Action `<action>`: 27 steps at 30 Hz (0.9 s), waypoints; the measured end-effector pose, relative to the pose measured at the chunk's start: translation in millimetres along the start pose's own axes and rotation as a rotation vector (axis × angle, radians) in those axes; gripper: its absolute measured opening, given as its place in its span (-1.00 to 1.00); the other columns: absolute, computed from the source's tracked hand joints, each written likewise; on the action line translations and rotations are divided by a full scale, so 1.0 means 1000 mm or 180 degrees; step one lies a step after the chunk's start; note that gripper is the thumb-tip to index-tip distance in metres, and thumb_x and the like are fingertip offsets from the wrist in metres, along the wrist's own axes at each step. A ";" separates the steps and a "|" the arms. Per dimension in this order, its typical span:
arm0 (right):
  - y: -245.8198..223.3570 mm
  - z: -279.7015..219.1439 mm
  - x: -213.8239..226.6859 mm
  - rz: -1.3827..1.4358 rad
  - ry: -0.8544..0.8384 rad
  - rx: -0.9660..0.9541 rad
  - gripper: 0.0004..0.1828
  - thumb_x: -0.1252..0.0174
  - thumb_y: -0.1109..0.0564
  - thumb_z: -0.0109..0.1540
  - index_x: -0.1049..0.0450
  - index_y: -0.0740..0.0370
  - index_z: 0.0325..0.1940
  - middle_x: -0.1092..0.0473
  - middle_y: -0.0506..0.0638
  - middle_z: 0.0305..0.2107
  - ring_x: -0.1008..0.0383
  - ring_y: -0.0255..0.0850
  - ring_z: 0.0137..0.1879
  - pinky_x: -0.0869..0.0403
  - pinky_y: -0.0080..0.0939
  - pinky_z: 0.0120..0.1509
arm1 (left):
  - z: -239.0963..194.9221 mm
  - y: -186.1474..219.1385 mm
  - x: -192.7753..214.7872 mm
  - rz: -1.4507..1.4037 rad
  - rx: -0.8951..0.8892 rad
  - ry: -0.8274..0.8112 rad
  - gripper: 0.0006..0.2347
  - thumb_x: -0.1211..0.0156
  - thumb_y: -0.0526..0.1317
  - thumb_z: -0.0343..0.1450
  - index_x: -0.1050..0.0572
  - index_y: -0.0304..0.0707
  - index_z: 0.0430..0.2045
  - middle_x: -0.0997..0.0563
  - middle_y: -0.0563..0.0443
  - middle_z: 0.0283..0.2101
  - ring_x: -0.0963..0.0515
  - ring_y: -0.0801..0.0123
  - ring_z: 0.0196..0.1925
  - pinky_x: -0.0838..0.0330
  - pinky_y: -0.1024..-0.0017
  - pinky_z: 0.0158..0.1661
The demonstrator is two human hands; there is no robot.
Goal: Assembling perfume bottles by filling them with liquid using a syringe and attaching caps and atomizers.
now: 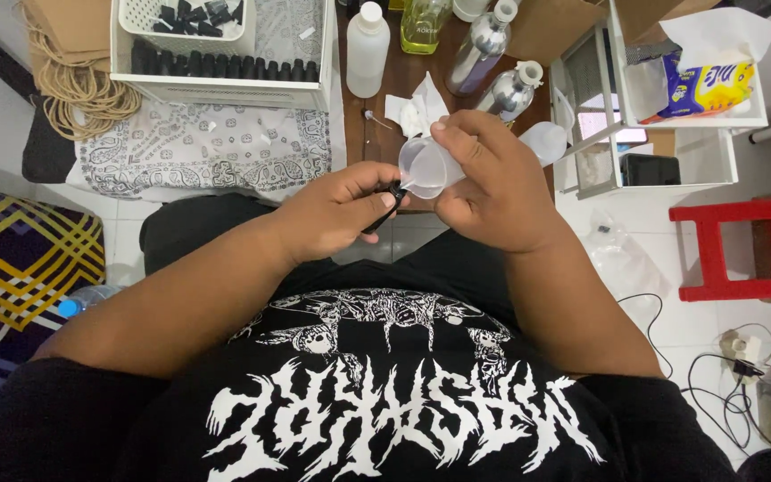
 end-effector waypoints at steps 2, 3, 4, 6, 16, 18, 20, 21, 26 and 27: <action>-0.001 0.001 0.000 0.0022 0.0018 0.0060 -0.32 -0.23 0.24 0.17 -0.40 0.36 0.41 -0.42 0.32 0.03 -0.52 0.14 -0.08 -0.52 0.03 -0.04 | 0.000 -0.003 0.000 -0.0048 -0.0019 -0.0011 -0.66 0.01 -0.26 0.52 -0.39 -0.44 0.18 -0.61 -0.32 -0.02 -0.62 0.18 0.04 -0.74 0.37 -0.24; -0.002 0.002 0.000 0.0023 0.0014 0.0060 -0.32 -0.23 0.24 0.17 -0.40 0.36 0.41 -0.42 0.32 0.03 -0.52 0.14 -0.08 -0.52 0.03 -0.04 | -0.001 -0.003 0.000 -0.0052 -0.0019 -0.0009 -0.66 0.01 -0.26 0.52 -0.39 -0.44 0.18 -0.61 -0.32 -0.02 -0.62 0.18 0.04 -0.74 0.37 -0.24; -0.003 0.002 -0.001 -0.0011 0.0028 0.0045 -0.33 -0.24 0.25 0.16 -0.41 0.37 0.39 -0.42 0.33 0.02 -0.52 0.15 -0.08 -0.52 0.03 -0.04 | -0.002 -0.003 0.000 -0.0063 -0.0035 -0.0005 -0.66 0.00 -0.27 0.51 -0.40 -0.43 0.18 -0.61 -0.30 -0.04 -0.61 0.20 0.03 -0.74 0.37 -0.24; -0.006 0.004 -0.002 -0.0040 0.0036 0.0028 -0.33 -0.25 0.25 0.15 -0.43 0.37 0.38 -0.43 0.34 0.01 -0.53 0.17 -0.08 -0.52 0.04 -0.04 | -0.002 -0.006 0.001 -0.0079 -0.0049 0.0004 -0.66 0.00 -0.27 0.51 -0.40 -0.42 0.18 -0.61 -0.28 -0.06 -0.61 0.21 0.02 -0.74 0.37 -0.24; -0.010 0.007 -0.002 -0.0125 -0.0038 -0.0021 -0.29 -0.28 0.26 0.12 -0.43 0.31 0.40 -0.44 0.32 0.01 -0.53 0.18 -0.10 -0.53 0.06 -0.06 | -0.006 -0.002 0.005 -0.0046 -0.0126 -0.0057 -0.66 0.00 -0.26 0.51 -0.41 -0.41 0.18 -0.61 -0.27 -0.14 -0.60 0.26 -0.04 -0.74 0.40 -0.25; -0.011 0.007 -0.003 -0.0124 -0.0046 -0.0026 -0.30 -0.27 0.26 0.13 -0.43 0.31 0.40 -0.44 0.32 0.02 -0.53 0.16 -0.10 -0.53 0.06 -0.06 | -0.006 -0.004 0.005 -0.0042 -0.0134 -0.0058 -0.66 0.01 -0.26 0.51 -0.41 -0.41 0.18 -0.61 -0.27 -0.15 -0.60 0.26 -0.05 -0.74 0.39 -0.25; -0.011 0.008 -0.003 -0.0121 -0.0029 -0.0019 -0.30 -0.27 0.27 0.13 -0.44 0.30 0.40 -0.44 0.31 0.02 -0.54 0.18 -0.09 -0.53 0.06 -0.06 | -0.006 -0.006 0.006 -0.0051 -0.0122 -0.0041 -0.66 0.00 -0.26 0.51 -0.41 -0.42 0.17 -0.60 -0.27 -0.16 -0.59 0.27 -0.07 -0.74 0.40 -0.25; -0.012 0.007 -0.004 -0.0120 -0.0033 -0.0019 -0.30 -0.27 0.27 0.13 -0.44 0.30 0.40 -0.44 0.31 0.02 -0.54 0.18 -0.09 -0.53 0.06 -0.06 | -0.007 -0.004 0.006 -0.0055 -0.0121 -0.0039 -0.66 0.00 -0.26 0.51 -0.41 -0.42 0.17 -0.60 -0.27 -0.16 -0.59 0.27 -0.07 -0.74 0.40 -0.25; -0.011 0.008 -0.006 -0.0189 -0.0066 -0.0007 -0.28 -0.29 0.26 0.11 -0.43 0.29 0.40 -0.43 0.30 0.02 -0.54 0.17 -0.07 -0.55 0.06 -0.03 | -0.009 -0.001 0.008 -0.0050 -0.0153 -0.0073 -0.67 0.00 -0.26 0.51 -0.43 -0.36 0.17 -0.60 -0.24 -0.17 -0.58 0.30 -0.08 -0.74 0.40 -0.24; -0.012 0.009 -0.006 -0.0189 -0.0068 -0.0007 -0.28 -0.29 0.26 0.11 -0.43 0.29 0.40 -0.43 0.30 0.02 -0.54 0.17 -0.07 -0.55 0.06 -0.03 | -0.009 -0.002 0.008 -0.0052 -0.0153 -0.0073 -0.67 0.00 -0.26 0.51 -0.43 -0.36 0.17 -0.60 -0.24 -0.17 -0.58 0.30 -0.08 -0.74 0.40 -0.24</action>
Point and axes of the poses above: each hand's wrist, its own z-axis towards the middle knuckle, its own x-axis out of the back of the hand, y = z × x, the point moved 1 cm from there along z, towards the middle knuckle
